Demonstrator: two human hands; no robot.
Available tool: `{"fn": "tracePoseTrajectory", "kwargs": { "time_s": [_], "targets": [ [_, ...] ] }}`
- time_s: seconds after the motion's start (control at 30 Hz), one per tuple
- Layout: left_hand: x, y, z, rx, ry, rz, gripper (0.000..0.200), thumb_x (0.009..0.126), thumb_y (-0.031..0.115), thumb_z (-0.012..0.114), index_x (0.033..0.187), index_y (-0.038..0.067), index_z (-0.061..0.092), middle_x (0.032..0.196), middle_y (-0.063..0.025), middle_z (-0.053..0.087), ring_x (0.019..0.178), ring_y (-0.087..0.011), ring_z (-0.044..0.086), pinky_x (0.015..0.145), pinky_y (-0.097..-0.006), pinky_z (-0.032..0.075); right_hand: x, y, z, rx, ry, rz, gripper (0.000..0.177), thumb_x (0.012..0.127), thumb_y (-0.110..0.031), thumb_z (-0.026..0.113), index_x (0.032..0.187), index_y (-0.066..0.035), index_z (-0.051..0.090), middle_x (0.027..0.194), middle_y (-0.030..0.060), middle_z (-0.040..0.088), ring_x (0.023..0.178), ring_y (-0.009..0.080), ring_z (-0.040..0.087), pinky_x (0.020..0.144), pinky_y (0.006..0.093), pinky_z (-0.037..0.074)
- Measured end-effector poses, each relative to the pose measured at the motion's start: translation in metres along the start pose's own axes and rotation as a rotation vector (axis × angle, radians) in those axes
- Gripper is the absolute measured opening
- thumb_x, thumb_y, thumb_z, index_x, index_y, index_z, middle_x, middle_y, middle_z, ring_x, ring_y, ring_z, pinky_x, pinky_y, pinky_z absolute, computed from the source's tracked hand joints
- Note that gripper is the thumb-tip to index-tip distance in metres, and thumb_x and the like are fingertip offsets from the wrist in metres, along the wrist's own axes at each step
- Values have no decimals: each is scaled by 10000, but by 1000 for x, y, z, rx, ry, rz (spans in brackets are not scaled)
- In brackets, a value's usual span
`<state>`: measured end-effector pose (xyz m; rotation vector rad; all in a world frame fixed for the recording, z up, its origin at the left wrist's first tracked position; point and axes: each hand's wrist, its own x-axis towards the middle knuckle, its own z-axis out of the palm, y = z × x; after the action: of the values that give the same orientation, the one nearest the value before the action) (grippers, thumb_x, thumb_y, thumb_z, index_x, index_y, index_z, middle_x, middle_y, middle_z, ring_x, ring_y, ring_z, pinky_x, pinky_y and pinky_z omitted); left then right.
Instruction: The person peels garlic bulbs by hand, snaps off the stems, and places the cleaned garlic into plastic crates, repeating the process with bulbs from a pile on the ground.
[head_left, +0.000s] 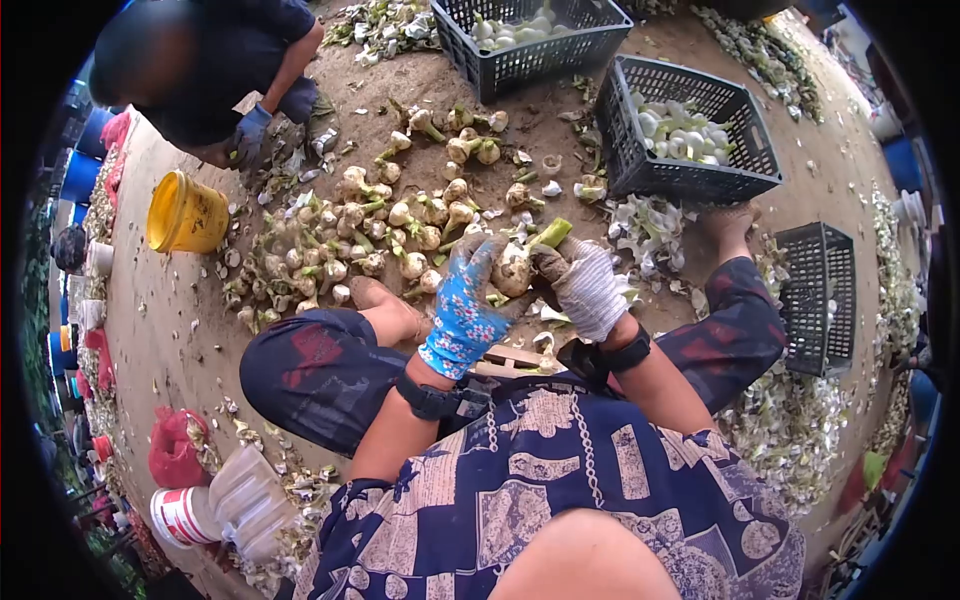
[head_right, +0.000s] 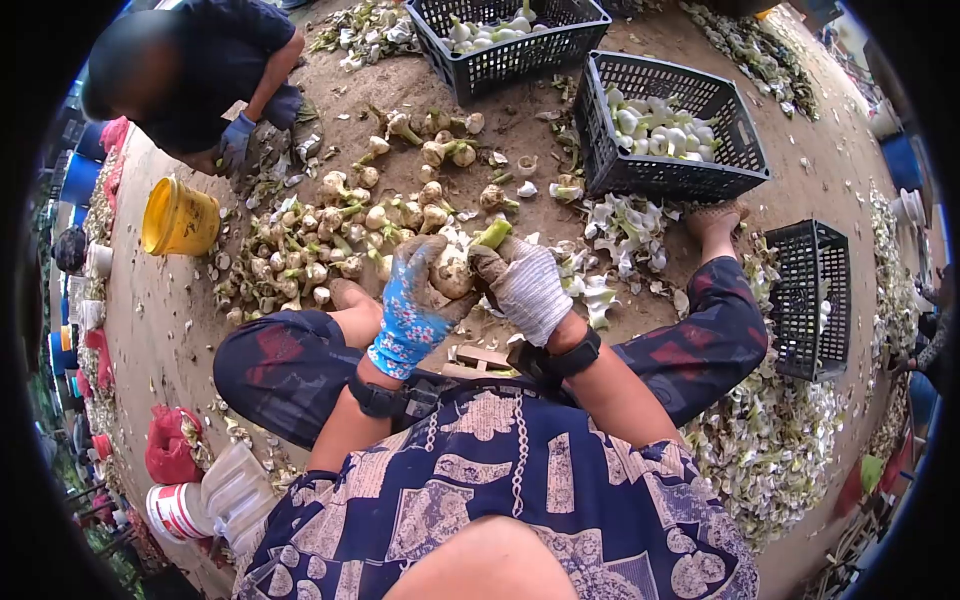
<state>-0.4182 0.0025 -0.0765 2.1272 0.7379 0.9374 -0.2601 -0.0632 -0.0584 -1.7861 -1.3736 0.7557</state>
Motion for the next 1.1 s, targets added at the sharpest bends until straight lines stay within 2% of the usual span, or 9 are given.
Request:
{"fn": "tracePoseTrajectory", "kwargs": {
  "time_s": [0.33, 0.4, 0.5, 0.6, 0.67, 0.77, 0.87, 1.0, 1.1],
  "targets": [
    [-12, 4, -11, -201, -51, -48, 720, 628, 165, 819, 1235, 7, 465, 1205, -136, 498, 1086, -242, 521, 946, -340, 418, -19, -22, -20, 245, -219, 278, 212, 883, -179, 547, 1029, -32, 595, 752, 101, 640, 643, 180, 611, 577, 301, 470],
    [-14, -1, -12, -299, -66, -86, 700, 704, 253, 776, 1261, 8, 430, 1183, -134, 520, 1035, -213, 551, 863, -326, 473, -15, -12, -11, 61, 51, -337, 174, 900, -136, 512, 959, -12, 618, 619, 19, 570, 466, 87, 507, 426, 235, 388],
    [-8, 1, -22, -1560, -244, -780, 459, 884, 387, 553, 1171, 34, 492, 957, -89, 600, 767, -158, 598, 602, -273, 500, -23, -22, -26, 629, -225, 77, 198, 901, -198, 526, 945, -22, 605, 619, 1, 538, 437, 66, 448, 399, 211, 329],
    [-8, -5, -18, -573, -56, -1011, 266, 904, 276, 563, 1016, 34, 575, 803, -38, 608, 675, -98, 564, 621, -252, 487, -22, -22, -14, 1090, -317, 309, 254, 894, -272, 541, 921, -23, 584, 598, -31, 499, 441, 37, 399, 394, 195, 286],
    [-16, -2, -4, -748, 393, -488, 190, 883, 187, 597, 973, 19, 591, 820, -20, 586, 678, -81, 531, 623, -216, 460, -20, -19, -6, 662, -170, 322, 207, 875, -177, 514, 963, -14, 606, 605, -2, 532, 460, 40, 445, 405, 184, 314],
    [-15, 1, 7, -64, 180, -159, 276, 812, 170, 682, 978, -26, 578, 831, -53, 599, 705, -97, 540, 651, -252, 473, -18, -37, -7, 597, -363, 370, 224, 887, -196, 518, 958, 3, 592, 640, 11, 562, 537, 72, 509, 479, 240, 418],
    [-17, -31, 18, -888, 204, -699, 310, 793, 178, 698, 977, -43, 581, 813, -104, 616, 712, -161, 575, 669, -292, 482, -16, -35, -2, 532, -419, 395, 205, 872, -194, 540, 917, 0, 591, 626, 32, 563, 537, 128, 541, 500, 285, 448],
    [-16, -27, 8, -325, 165, -234, 184, 835, 116, 636, 913, -49, 611, 821, -123, 634, 728, -192, 597, 685, -305, 484, -7, -20, -5, -252, -63, -220, 115, 824, -154, 579, 842, -42, 596, 615, 125, 583, 549, 284, 591, 520, 367, 471],
    [-3, -9, -24, -584, 8, -353, 192, 839, 150, 649, 883, -35, 622, 790, -104, 631, 697, -166, 591, 673, -292, 483, 9, -7, -17, -401, -6, -100, 112, 761, -146, 594, 825, -54, 605, 674, 186, 603, 644, 357, 605, 568, 415, 477]
  ]
}}
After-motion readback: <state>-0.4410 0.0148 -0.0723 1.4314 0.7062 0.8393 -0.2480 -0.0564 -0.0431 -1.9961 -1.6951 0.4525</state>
